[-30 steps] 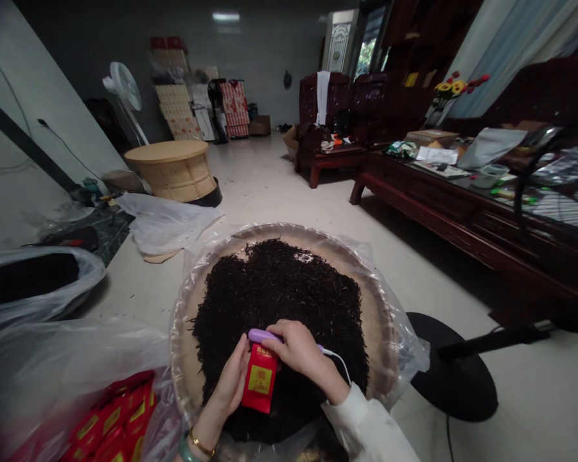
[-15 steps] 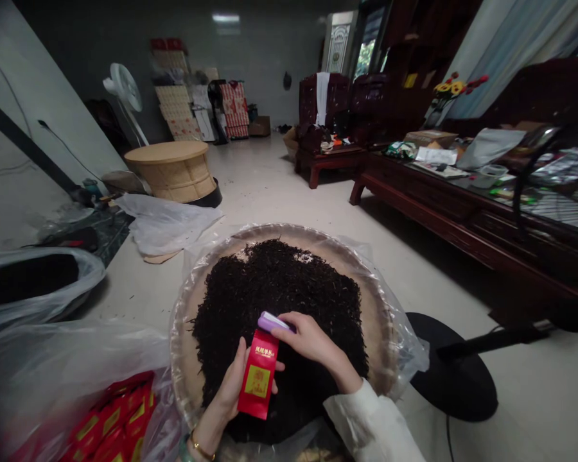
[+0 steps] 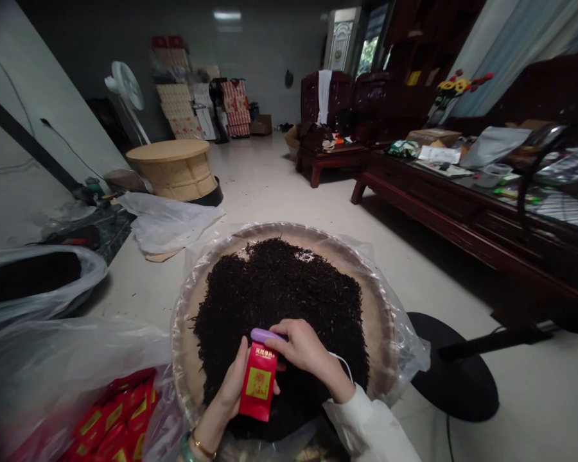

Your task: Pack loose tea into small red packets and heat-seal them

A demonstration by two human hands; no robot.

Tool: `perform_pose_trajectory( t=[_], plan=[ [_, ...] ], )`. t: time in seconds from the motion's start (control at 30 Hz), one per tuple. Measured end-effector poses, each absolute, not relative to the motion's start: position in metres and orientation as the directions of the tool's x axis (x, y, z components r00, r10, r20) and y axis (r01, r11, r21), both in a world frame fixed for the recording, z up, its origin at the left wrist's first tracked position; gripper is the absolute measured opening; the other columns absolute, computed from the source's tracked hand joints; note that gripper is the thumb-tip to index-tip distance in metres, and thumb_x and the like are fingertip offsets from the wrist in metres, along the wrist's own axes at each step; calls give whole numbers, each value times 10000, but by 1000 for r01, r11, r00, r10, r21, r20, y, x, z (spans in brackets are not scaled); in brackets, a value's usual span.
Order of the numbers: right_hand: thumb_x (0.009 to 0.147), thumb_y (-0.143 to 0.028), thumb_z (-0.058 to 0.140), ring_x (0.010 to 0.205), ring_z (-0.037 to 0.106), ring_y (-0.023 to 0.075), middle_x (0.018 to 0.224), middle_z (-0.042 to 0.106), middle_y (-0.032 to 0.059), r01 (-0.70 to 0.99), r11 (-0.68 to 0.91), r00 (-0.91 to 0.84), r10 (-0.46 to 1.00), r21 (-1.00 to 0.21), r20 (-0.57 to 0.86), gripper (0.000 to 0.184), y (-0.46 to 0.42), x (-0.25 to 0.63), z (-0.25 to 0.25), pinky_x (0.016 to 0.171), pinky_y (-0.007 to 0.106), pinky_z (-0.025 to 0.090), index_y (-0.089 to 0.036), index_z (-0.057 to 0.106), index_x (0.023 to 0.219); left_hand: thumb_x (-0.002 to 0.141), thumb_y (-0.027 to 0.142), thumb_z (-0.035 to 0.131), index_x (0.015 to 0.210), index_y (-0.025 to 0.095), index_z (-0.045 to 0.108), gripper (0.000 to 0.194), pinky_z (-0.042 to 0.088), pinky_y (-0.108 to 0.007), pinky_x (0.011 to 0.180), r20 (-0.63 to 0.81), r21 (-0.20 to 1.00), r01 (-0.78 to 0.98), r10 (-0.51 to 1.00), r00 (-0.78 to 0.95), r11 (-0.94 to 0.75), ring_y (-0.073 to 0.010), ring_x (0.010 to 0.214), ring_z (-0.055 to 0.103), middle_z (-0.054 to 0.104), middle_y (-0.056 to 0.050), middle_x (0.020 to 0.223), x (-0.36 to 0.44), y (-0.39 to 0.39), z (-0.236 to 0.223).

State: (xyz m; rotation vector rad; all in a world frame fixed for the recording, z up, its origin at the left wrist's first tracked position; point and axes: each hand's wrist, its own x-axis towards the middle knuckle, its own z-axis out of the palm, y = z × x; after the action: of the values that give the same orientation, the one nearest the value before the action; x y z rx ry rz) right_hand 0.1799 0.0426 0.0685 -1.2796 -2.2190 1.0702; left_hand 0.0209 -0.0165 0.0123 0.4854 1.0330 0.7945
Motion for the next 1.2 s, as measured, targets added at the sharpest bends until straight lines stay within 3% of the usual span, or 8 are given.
perform_pose_trajectory(
  t=[0.37, 0.6, 0.8, 1.07, 1.2],
  plan=[
    [884, -320, 573, 641, 551, 136, 682, 632, -3, 591, 318, -543, 837, -741, -74, 245, 38, 175, 67, 582, 219, 329, -170, 696, 735, 772, 768, 401, 922, 53, 695, 788, 466, -253, 484, -595, 645, -409, 761, 259, 645, -179, 475, 657, 754, -167, 769, 21, -17, 23],
    [911, -376, 534, 624, 555, 129, 664, 621, -6, 572, 331, -562, 825, -750, -65, 312, 28, 175, 65, 577, 216, 335, -174, 679, 723, 782, 755, 398, 841, 61, 687, 754, 435, -231, 439, -581, 647, -426, 770, 262, 633, -171, 430, 625, 687, -102, 526, 22, -27, 27],
    [926, -459, 489, 601, 552, 127, 638, 599, -9, 559, 352, -583, 811, -751, -54, 404, 14, 170, 67, 570, 220, 344, -174, 655, 693, 763, 751, 439, 826, 72, 685, 725, 443, -245, 440, -556, 662, -463, 801, 223, 589, -177, 452, 645, 743, -137, 702, 21, -43, 28],
    [905, -503, 468, 685, 613, 185, 748, 682, 44, 577, 399, -617, 785, -713, -61, 407, -1, 168, 63, 615, 257, 417, -184, 718, 863, 772, 751, 420, 821, 78, 681, 724, 452, -261, 444, -521, 631, -536, 818, 244, 561, -186, 442, 639, 728, -133, 670, 19, -65, 19],
    [870, -573, 469, 742, 657, 245, 841, 729, 85, 573, 373, -602, 795, -730, -66, 482, -4, 173, 54, 645, 310, 478, -175, 726, 953, 810, 703, 419, 796, 85, 695, 677, 476, -279, 484, -519, 556, -613, 810, 272, 562, -184, 455, 638, 706, -103, 626, 22, -75, 18]
  ],
)
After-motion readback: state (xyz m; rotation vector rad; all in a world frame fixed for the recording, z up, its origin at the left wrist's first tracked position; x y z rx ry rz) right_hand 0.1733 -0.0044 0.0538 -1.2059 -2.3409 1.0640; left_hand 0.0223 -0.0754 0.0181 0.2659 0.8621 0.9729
